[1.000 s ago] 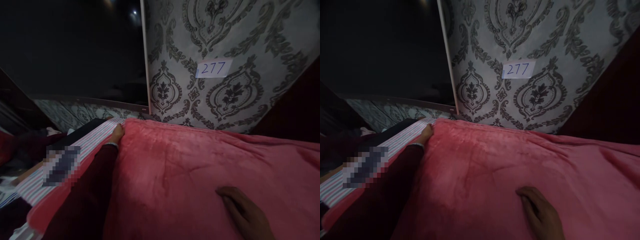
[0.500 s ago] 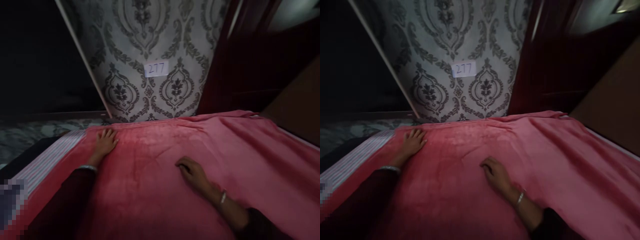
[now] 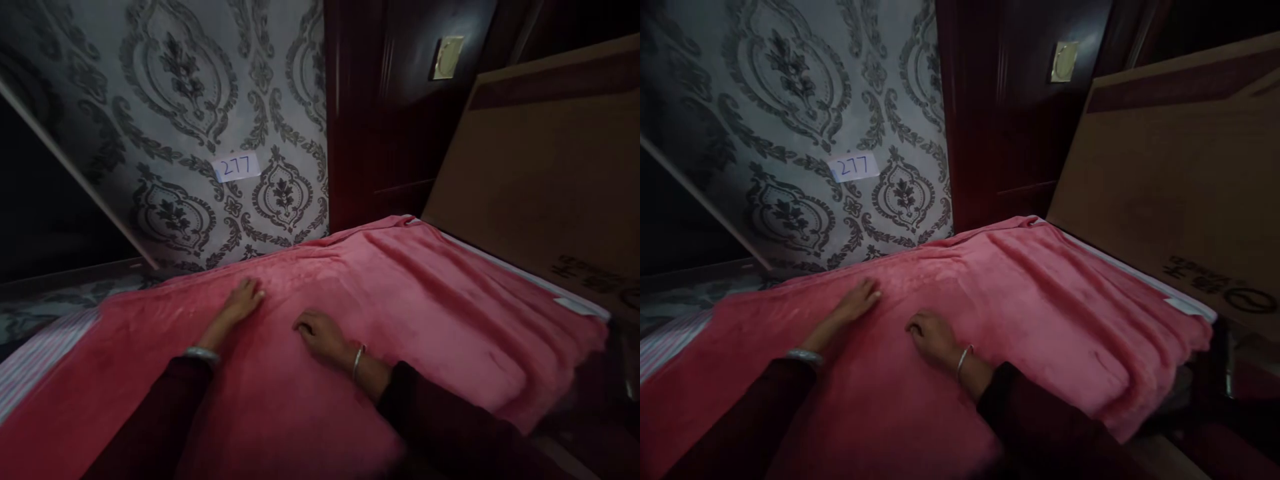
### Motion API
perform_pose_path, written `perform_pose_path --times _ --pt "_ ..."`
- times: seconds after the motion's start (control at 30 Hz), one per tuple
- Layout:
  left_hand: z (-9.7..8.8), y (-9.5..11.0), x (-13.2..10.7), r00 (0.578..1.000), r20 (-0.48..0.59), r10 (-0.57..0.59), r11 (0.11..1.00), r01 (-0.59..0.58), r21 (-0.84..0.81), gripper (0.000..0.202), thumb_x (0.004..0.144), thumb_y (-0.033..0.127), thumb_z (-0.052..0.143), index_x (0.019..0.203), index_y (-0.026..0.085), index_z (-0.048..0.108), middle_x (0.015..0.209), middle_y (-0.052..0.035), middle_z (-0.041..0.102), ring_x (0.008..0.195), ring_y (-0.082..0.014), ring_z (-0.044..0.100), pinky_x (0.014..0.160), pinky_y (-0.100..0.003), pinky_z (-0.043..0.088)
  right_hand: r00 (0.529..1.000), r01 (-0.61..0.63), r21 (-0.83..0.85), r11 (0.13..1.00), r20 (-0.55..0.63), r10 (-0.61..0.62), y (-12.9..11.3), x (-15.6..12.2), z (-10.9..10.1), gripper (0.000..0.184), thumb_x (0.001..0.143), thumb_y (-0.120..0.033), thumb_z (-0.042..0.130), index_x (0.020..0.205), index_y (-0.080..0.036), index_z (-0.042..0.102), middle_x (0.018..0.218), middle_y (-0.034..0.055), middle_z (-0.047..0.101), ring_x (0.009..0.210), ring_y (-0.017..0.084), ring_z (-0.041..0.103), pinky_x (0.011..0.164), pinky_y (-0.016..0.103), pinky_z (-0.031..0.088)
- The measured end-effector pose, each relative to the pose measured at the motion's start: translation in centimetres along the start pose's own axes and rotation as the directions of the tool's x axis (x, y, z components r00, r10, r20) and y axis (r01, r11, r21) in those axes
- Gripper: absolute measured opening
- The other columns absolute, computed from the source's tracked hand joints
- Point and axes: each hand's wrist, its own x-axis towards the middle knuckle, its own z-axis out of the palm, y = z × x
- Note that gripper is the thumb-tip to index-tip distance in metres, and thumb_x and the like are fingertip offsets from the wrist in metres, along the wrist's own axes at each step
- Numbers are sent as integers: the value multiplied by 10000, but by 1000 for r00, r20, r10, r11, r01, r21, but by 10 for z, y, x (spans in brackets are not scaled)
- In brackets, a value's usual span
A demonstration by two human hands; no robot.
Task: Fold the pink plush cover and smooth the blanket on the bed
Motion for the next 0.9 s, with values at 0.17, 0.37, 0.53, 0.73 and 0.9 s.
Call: perform_pose_path --times 0.17,0.37,0.53,0.73,0.9 --pt "18 74 -1 1000 3 -31 997 31 64 603 1072 380 311 1625 147 376 1719 -191 300 1608 -309 254 1269 -569 262 1000 23 168 986 -22 -19 26 23 -28 314 824 -76 568 932 -275 786 944 -4 796 843 196 725 813 345 608" --pt "30 77 -3 999 -28 -46 995 49 90 604 1078 408 295 1632 183 388 1721 -171 304 1608 -319 257 1267 -592 263 952 -123 -138 983 -296 77 98 106 -126 364 854 -90 504 1003 -222 809 1061 41 811 1003 200 734 924 335 585" --pt "32 74 -1 997 -16 -70 994 71 79 604 1077 427 319 1638 212 381 1733 -146 279 1614 -303 241 1284 -574 242 953 -267 -425 865 -252 170 143 163 -145 402 887 -70 473 1071 -180 813 1170 90 790 1156 231 686 1047 347 513" --pt "35 74 0 997 12 -70 997 70 41 620 1071 428 331 1644 193 366 1738 -154 250 1621 -315 216 1289 -602 208 968 -251 -499 830 -104 230 179 180 -127 397 871 -94 584 1181 -230 791 1277 88 748 1147 247 680 1025 319 505" --pt "36 72 2 998 -11 -57 998 57 27 627 1059 424 360 1635 178 386 1731 -165 266 1613 -333 237 1280 -616 222 982 -187 -510 840 -133 137 186 179 -133 411 940 -112 471 1255 -150 732 1325 181 670 1130 294 655 1010 400 523"
